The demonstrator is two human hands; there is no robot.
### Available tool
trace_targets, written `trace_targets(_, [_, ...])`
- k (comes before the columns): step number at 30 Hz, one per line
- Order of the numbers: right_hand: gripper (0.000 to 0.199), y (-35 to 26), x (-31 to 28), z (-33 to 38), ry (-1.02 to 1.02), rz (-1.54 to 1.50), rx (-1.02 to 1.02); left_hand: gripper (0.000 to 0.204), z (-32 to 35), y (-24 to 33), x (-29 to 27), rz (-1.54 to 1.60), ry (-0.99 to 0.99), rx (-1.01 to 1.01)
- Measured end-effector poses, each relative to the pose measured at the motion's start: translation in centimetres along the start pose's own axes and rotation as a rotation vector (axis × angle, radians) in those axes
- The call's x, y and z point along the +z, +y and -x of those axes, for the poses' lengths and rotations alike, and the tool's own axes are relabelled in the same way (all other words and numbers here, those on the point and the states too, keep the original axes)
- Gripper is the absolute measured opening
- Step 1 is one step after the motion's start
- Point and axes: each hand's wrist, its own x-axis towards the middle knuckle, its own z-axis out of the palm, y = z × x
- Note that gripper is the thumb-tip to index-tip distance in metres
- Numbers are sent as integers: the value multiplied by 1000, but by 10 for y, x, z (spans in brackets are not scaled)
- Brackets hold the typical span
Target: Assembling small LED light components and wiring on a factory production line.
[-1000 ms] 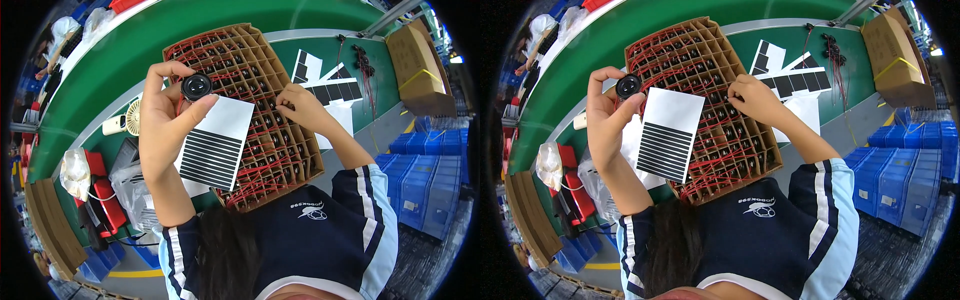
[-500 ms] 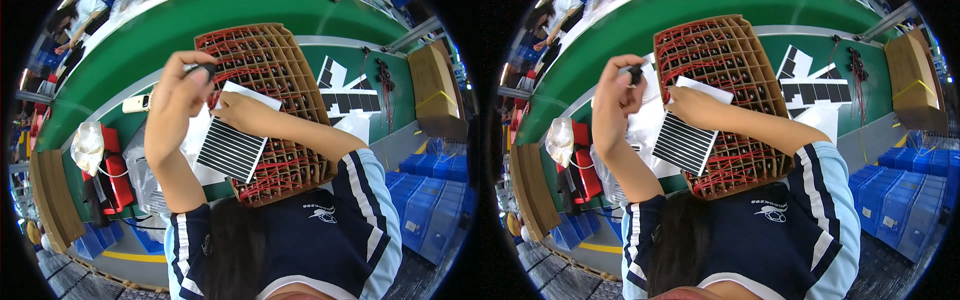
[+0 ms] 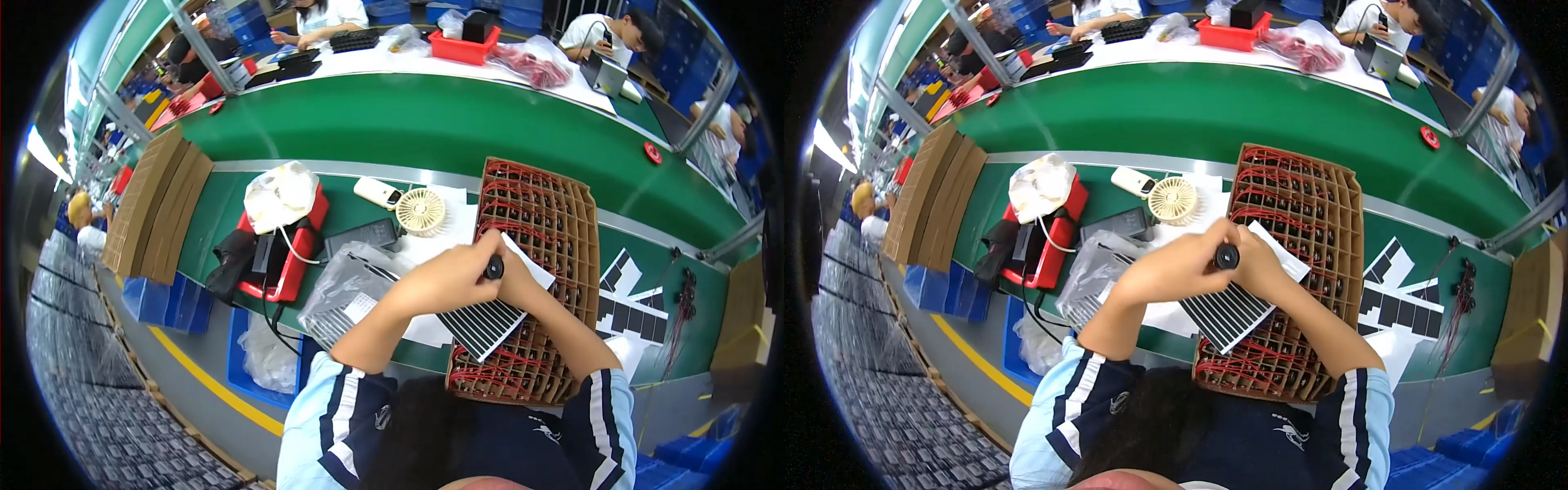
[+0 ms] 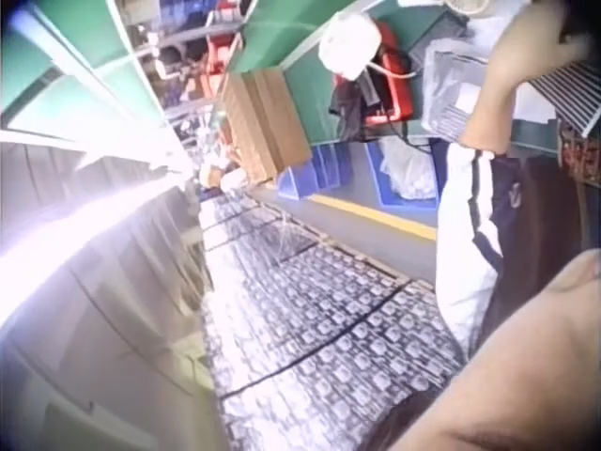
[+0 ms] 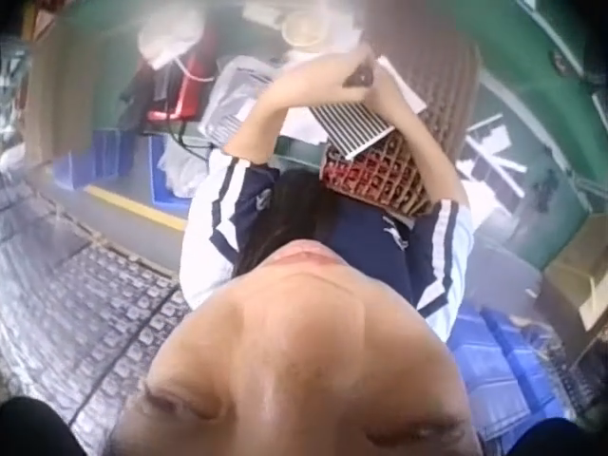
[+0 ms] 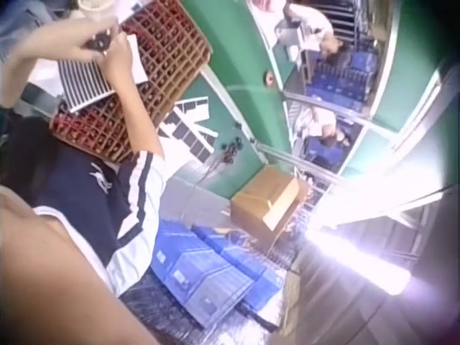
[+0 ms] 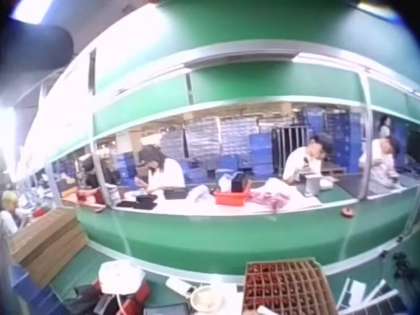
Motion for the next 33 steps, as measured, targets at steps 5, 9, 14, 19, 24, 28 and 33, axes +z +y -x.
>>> trace_targets(5, [13,9,-8,-5,-71,176,-112,36,11,-39,48,-3,-164,3])
trace_targets(9, [25,7,-16,-4,-101,8,-15,37,12,-49,66,-10,-262,-51])
trace_targets(14, [23,24,-5,5,-141,51,-30,40,11,-51,69,-60,-258,-51])
trace_targets(19, [9,20,-11,9,-22,-37,-160,39,10,-52,71,-82,-262,-55])
trace_targets(24, [14,26,-54,19,112,-596,101,38,9,-51,68,-62,-275,-57])
trace_targets(28, [19,20,-113,32,288,-904,36,37,7,-51,65,-51,-303,-75])
trace_targets(33, [11,-38,-143,30,206,-761,-74,30,-10,-18,12,293,-246,-94])
